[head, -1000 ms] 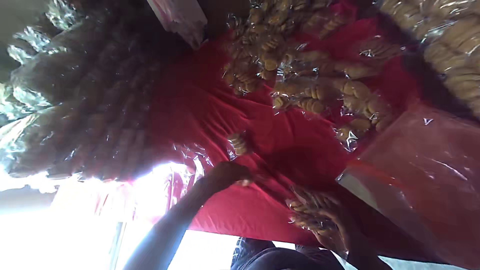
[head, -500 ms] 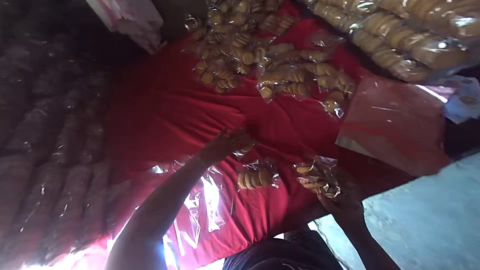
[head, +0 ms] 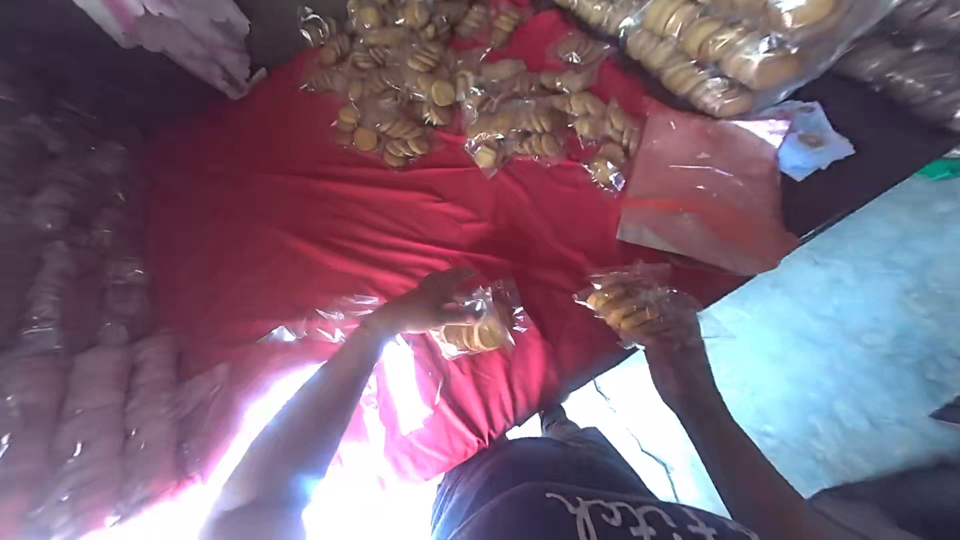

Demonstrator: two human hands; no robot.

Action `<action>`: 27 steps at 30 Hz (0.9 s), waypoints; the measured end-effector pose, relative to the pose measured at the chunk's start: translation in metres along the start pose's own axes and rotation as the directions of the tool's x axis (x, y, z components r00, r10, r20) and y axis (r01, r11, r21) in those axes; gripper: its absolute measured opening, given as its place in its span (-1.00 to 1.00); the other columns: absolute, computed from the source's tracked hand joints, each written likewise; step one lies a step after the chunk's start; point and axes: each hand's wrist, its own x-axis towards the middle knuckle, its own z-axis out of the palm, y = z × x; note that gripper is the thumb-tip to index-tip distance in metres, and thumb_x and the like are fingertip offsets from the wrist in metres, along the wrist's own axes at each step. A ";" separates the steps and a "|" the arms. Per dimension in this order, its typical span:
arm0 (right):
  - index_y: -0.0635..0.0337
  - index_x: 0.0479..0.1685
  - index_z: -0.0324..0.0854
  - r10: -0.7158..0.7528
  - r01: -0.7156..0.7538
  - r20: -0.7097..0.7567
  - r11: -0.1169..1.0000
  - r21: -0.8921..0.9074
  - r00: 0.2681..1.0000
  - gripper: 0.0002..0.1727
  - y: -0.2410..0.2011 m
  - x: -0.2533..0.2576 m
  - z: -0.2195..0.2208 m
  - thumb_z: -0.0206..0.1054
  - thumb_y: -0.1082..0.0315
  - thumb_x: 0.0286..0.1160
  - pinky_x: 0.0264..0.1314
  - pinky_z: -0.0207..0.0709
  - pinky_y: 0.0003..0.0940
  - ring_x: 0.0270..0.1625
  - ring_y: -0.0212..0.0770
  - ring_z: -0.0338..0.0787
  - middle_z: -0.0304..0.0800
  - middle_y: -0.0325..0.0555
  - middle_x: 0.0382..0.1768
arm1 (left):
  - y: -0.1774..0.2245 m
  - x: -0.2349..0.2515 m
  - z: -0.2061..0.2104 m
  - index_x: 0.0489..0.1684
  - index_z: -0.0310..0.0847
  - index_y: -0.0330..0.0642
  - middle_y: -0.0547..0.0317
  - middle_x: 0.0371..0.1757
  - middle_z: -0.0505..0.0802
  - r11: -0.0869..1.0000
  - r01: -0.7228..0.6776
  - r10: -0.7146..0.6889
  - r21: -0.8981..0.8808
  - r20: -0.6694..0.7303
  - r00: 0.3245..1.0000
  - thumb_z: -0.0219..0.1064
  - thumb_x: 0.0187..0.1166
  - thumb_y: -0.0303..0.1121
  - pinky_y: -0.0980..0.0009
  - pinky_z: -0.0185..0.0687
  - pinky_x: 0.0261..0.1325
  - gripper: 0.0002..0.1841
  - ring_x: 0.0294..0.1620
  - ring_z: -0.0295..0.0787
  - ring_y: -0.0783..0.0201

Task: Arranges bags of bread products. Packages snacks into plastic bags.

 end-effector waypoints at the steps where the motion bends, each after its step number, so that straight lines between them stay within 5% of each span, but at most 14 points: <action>1: 0.42 0.56 0.20 0.038 -0.039 -0.022 0.999 -0.030 0.999 -0.19 0.000 0.004 -0.001 0.42 0.28 0.27 0.25 0.70 -0.34 0.20 -0.35 0.76 0.70 -0.14 0.20 | -0.002 0.008 0.016 0.35 0.71 -0.28 -0.23 0.79 0.31 0.999 -0.015 0.014 0.038 0.024 1.000 0.36 0.62 -0.14 -0.20 -0.24 0.81 -0.54 0.84 0.06 -0.13; 2: 0.46 0.58 0.18 0.058 -0.060 -0.032 0.995 -0.075 0.998 -0.15 -0.002 0.009 0.000 0.44 0.29 0.23 0.25 0.70 -0.36 0.21 -0.36 0.75 0.68 -0.10 0.22 | -0.005 0.014 0.032 0.25 0.78 -0.28 -0.29 0.77 0.33 0.995 -0.056 0.055 0.078 0.010 0.998 0.35 0.62 -0.13 -0.29 -0.34 0.80 -0.57 0.84 0.03 -0.21; 4: 0.52 0.56 0.16 0.042 -0.044 -0.015 0.982 -0.182 0.999 -0.10 -0.011 0.022 0.008 0.48 0.29 0.18 0.28 0.67 -0.44 0.21 -0.43 0.72 0.65 -0.04 0.22 | 0.003 0.016 0.063 0.09 0.84 -0.23 -0.29 0.49 0.66 0.951 -0.201 0.226 0.234 -0.084 0.971 0.34 0.62 -0.20 -0.25 0.16 0.68 -0.68 0.61 0.45 -0.25; 6: 0.46 0.48 0.32 -0.088 0.107 0.099 0.972 -0.207 0.991 -0.21 -0.018 0.037 0.022 0.53 0.34 0.19 0.26 0.70 -0.48 0.19 -0.49 0.76 0.74 -0.14 0.17 | 0.016 0.005 0.096 0.16 0.83 -0.09 -0.11 0.27 0.83 0.793 -0.329 0.466 0.512 -0.163 0.870 0.29 0.68 -0.22 -0.14 0.55 0.42 -0.72 0.34 0.74 -0.14; 7: 0.39 0.47 0.35 -0.170 0.208 0.201 0.960 -0.186 0.965 -0.23 -0.012 0.047 0.028 0.54 0.33 0.19 0.26 0.72 -0.43 0.23 -0.45 0.77 0.75 -0.17 0.24 | 0.019 -0.003 0.114 0.20 0.81 -0.04 0.00 0.24 0.86 0.700 -0.354 0.573 0.620 -0.193 0.796 0.24 0.73 -0.23 -0.01 0.63 0.36 -0.72 0.29 0.78 -0.02; 9: 0.42 0.39 0.41 -0.295 0.381 0.375 0.907 -0.181 0.879 -0.23 0.011 0.060 0.043 0.59 0.26 0.12 0.39 0.65 -0.23 0.45 -0.19 0.64 0.55 0.12 0.47 | 0.021 -0.021 0.145 0.33 0.69 0.03 0.13 0.38 0.81 0.607 -0.347 0.663 0.715 -0.215 0.717 0.14 0.79 -0.29 0.15 0.52 0.50 -0.71 0.44 0.70 0.12; 11: 0.41 0.28 0.48 -0.311 0.491 0.524 0.835 -0.247 0.793 -0.27 0.029 0.055 0.057 0.60 0.18 0.09 0.45 0.59 -0.13 0.53 0.00 0.56 0.46 0.31 0.50 | 0.015 -0.035 0.167 0.51 0.53 0.08 0.14 0.55 0.69 0.646 -0.257 0.579 0.718 -0.242 0.779 0.11 0.79 -0.29 0.02 0.29 0.67 -0.64 0.63 0.52 0.10; 12: 0.38 0.27 0.52 -0.306 0.549 0.590 0.785 -0.289 0.747 -0.29 0.038 0.050 0.062 0.62 0.16 0.10 0.47 0.56 -0.05 0.52 0.09 0.57 0.48 0.35 0.49 | 0.010 -0.038 0.173 0.49 0.57 0.04 0.06 0.52 0.71 0.677 -0.187 0.528 0.712 -0.292 0.798 0.21 0.72 -0.31 -0.10 0.33 0.62 -0.62 0.59 0.57 0.02; 16: 0.31 0.52 0.49 -0.172 0.605 0.739 0.707 -0.368 0.651 -0.16 0.045 0.045 0.069 0.59 0.02 0.22 0.63 0.28 0.26 0.64 0.32 0.42 0.39 0.38 0.61 | 0.004 -0.031 0.174 0.14 0.79 0.04 -0.11 0.20 0.83 0.733 0.016 0.480 0.680 -0.534 0.696 0.45 0.43 -0.20 -0.04 0.62 0.27 -0.68 0.23 0.77 -0.12; 18: 0.21 0.67 0.37 -0.028 0.569 0.817 0.732 -0.376 0.576 -0.07 0.030 0.058 0.067 0.37 -0.24 0.37 0.73 0.17 0.16 0.76 0.20 0.27 0.22 0.27 0.74 | 0.013 -0.026 0.164 0.20 0.77 0.30 -0.15 0.40 0.73 0.730 0.081 0.457 0.679 -0.573 0.680 0.49 0.42 -0.05 -0.27 0.38 0.45 -0.64 0.42 0.63 -0.23; 21: 0.17 0.54 0.53 -0.020 0.572 0.836 0.739 -0.357 0.548 -0.35 0.020 0.071 0.075 0.31 -0.02 0.53 0.66 0.28 0.18 0.69 0.21 0.37 0.33 0.26 0.67 | 0.011 -0.014 0.141 0.14 0.83 0.30 -0.40 0.72 0.37 0.842 -0.031 0.378 0.539 -0.548 0.746 0.58 0.29 0.07 -0.61 -0.18 0.62 -0.58 0.77 0.03 -0.54; 23: 0.12 0.35 0.70 -0.075 0.606 0.810 0.703 -0.371 0.582 -0.52 0.022 0.070 0.086 0.43 0.18 0.45 0.60 0.30 0.28 0.65 0.29 0.40 0.40 0.30 0.62 | 0.003 -0.003 0.129 0.21 0.82 0.24 -0.43 0.81 0.15 0.914 -0.130 0.324 0.383 -0.501 0.802 0.63 0.24 0.05 -0.43 -0.15 0.74 -0.50 0.85 -0.15 -0.46; 25: 0.02 0.30 0.74 -0.058 0.616 0.804 0.676 -0.405 0.592 -0.56 0.022 0.071 0.094 0.51 0.28 0.38 0.59 0.31 0.32 0.67 0.32 0.37 0.35 0.30 0.65 | -0.004 0.004 0.121 0.24 0.80 0.13 -0.45 0.82 0.11 0.933 -0.238 0.339 0.269 -0.439 0.832 0.66 0.25 0.00 -0.13 0.16 0.75 -0.47 0.82 0.04 -0.34; 27: -0.02 0.36 0.70 -0.012 0.593 0.838 0.713 -0.375 0.545 -0.51 0.022 0.077 0.092 0.54 0.25 0.37 0.66 0.20 0.31 0.77 0.31 0.20 0.22 0.29 0.72 | -0.008 0.005 0.120 0.23 0.79 0.09 -0.45 0.77 0.20 0.926 -0.291 0.368 0.240 -0.405 0.837 0.66 0.26 -0.02 -0.03 0.28 0.70 -0.48 0.76 0.22 -0.27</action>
